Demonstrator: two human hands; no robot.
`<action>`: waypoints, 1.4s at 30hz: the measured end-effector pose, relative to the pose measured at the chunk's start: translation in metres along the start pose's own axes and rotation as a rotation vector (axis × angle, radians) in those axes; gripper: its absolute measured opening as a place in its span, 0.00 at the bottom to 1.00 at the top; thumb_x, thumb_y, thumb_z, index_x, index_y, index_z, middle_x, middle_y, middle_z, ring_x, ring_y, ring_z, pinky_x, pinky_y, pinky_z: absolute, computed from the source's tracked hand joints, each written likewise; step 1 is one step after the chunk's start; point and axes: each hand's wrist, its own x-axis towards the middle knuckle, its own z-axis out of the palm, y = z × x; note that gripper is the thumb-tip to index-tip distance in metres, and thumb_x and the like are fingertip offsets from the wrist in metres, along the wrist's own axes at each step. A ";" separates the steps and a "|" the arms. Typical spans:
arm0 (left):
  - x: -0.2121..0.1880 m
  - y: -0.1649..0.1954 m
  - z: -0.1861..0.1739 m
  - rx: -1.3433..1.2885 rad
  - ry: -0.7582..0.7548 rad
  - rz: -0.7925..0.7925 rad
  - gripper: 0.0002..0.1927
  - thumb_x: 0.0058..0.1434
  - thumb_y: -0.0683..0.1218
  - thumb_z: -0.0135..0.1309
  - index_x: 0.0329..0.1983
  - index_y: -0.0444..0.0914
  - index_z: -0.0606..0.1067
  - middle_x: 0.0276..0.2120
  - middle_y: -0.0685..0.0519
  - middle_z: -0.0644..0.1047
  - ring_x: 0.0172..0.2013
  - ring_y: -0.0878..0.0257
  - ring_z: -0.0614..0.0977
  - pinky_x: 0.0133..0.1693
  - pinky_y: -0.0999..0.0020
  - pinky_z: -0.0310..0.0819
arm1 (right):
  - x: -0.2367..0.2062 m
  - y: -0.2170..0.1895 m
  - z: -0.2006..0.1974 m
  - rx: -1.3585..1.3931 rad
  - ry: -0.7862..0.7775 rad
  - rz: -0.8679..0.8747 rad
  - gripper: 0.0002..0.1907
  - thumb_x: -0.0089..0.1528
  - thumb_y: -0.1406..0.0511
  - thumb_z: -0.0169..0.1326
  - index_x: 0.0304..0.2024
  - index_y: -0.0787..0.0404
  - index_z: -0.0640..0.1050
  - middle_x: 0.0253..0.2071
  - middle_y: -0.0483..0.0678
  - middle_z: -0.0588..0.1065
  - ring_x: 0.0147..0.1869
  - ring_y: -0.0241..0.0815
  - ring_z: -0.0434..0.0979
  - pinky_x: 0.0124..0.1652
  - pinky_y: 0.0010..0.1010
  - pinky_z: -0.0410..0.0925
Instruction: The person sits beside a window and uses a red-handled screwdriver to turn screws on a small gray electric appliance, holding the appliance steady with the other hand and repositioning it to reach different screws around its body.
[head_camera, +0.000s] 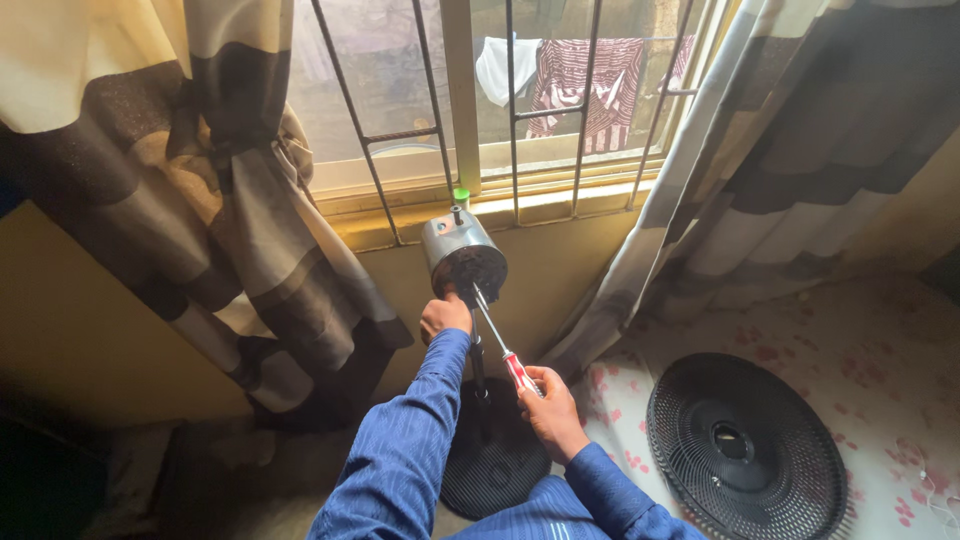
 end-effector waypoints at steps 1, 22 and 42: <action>0.001 0.000 0.000 0.005 0.001 0.004 0.34 0.67 0.66 0.46 0.44 0.30 0.81 0.47 0.33 0.80 0.49 0.35 0.81 0.52 0.45 0.74 | 0.000 0.000 0.000 -0.008 0.004 -0.003 0.20 0.61 0.67 0.55 0.57 0.59 0.75 0.45 0.46 0.77 0.39 0.33 0.76 0.36 0.28 0.72; 0.003 0.005 -0.004 -0.022 -0.041 -0.012 0.35 0.66 0.67 0.46 0.45 0.31 0.81 0.48 0.34 0.79 0.51 0.36 0.80 0.54 0.45 0.73 | 0.002 -0.003 0.002 -0.002 0.007 -0.028 0.20 0.62 0.67 0.54 0.57 0.60 0.75 0.45 0.46 0.77 0.39 0.33 0.77 0.36 0.28 0.73; -0.001 0.011 -0.009 -0.023 -0.030 -0.006 0.36 0.64 0.69 0.48 0.43 0.31 0.82 0.47 0.34 0.80 0.50 0.37 0.81 0.52 0.45 0.74 | 0.001 -0.007 0.012 0.053 -0.024 -0.031 0.18 0.64 0.65 0.54 0.57 0.60 0.74 0.45 0.47 0.77 0.38 0.34 0.77 0.37 0.28 0.74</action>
